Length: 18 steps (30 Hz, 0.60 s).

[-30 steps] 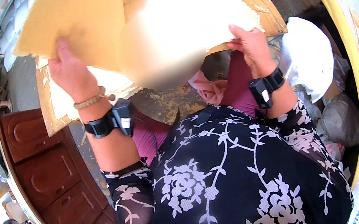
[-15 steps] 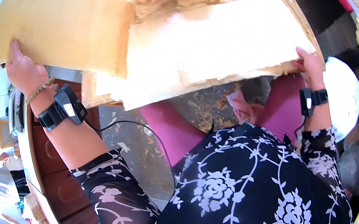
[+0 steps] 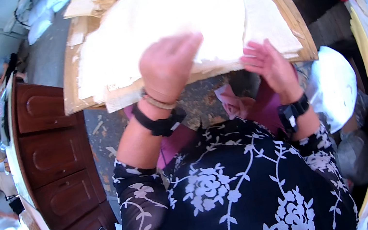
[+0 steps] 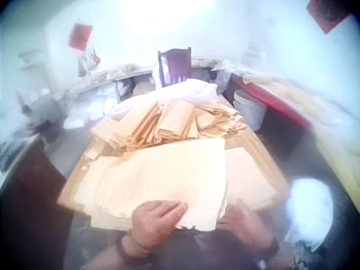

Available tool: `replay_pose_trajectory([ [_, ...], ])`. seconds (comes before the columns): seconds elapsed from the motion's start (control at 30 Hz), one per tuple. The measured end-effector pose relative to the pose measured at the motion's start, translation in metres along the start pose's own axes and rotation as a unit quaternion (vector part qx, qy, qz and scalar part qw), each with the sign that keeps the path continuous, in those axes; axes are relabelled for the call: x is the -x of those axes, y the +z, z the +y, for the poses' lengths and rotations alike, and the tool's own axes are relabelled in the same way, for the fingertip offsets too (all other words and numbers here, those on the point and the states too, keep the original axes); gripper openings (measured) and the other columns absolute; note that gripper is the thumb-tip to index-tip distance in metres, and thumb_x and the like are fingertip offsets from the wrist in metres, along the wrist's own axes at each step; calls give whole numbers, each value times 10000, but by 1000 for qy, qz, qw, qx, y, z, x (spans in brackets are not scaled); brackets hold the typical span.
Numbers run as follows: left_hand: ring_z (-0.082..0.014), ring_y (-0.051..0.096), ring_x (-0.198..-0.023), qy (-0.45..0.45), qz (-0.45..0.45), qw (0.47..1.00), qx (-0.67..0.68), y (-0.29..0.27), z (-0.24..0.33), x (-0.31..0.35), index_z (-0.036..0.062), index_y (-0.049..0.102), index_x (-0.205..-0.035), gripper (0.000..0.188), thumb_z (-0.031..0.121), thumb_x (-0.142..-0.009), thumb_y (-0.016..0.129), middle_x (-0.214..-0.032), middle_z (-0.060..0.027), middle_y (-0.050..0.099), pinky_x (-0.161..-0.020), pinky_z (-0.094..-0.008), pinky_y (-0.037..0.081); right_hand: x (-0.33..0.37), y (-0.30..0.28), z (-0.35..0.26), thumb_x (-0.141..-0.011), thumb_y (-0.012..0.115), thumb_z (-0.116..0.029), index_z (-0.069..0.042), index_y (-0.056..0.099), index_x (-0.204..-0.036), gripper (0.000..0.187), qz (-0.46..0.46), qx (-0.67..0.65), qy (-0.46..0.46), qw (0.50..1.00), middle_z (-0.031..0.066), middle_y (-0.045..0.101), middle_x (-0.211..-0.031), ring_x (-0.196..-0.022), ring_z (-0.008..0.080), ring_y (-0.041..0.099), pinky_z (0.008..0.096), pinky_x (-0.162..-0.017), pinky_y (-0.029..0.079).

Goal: The person handles and sorts large, thin, light-colored paper-like sheets by hand, picking them up from stacks on a table and placing them into other piles.

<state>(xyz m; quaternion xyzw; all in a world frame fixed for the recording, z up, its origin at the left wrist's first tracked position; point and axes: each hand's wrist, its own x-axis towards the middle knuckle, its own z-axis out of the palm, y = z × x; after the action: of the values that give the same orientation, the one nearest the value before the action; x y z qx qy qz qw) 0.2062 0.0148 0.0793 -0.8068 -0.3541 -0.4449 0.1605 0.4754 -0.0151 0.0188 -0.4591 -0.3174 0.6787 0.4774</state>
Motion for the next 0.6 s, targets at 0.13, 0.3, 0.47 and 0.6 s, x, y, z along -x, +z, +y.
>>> replay_pose_trajectory([
  [0.13,-176,697,-781,3,-107,992,63,29,33,49,130,725,-960,198,68,-780,667,-900,-28,723,-627,-287,543,3,0,21,-1066,265,-489,21,419,-1418,638,-21,-174,23,984,170,590,-1327,-1210,236,591,397,-1018,488],
  [0.3,-183,698,-812,0,-120,990,75,31,39,61,128,706,-968,233,98,-740,665,-912,-15,718,-659,-292,544,11,0,20,-1070,303,-449,20,385,-1433,599,-41,-171,37,984,157,584,-1337,-1224,241,584,402,-1020,497],
  [0.47,-189,687,-929,5,-168,983,73,24,46,69,140,694,-1018,251,132,-772,646,-1015,-17,707,-758,-309,543,15,-7,31,-1029,468,-212,67,497,-1307,395,33,-142,47,988,159,625,-1240,-1184,233,590,395,-995,500],
  [0.6,-187,657,-1030,15,-205,974,92,26,58,73,160,684,-1049,267,147,-786,642,-1115,-8,686,-839,-326,525,23,-23,39,-1004,495,-148,92,554,-1234,338,112,-134,-38,984,160,635,-1223,-1107,237,625,359,-995,482],
])
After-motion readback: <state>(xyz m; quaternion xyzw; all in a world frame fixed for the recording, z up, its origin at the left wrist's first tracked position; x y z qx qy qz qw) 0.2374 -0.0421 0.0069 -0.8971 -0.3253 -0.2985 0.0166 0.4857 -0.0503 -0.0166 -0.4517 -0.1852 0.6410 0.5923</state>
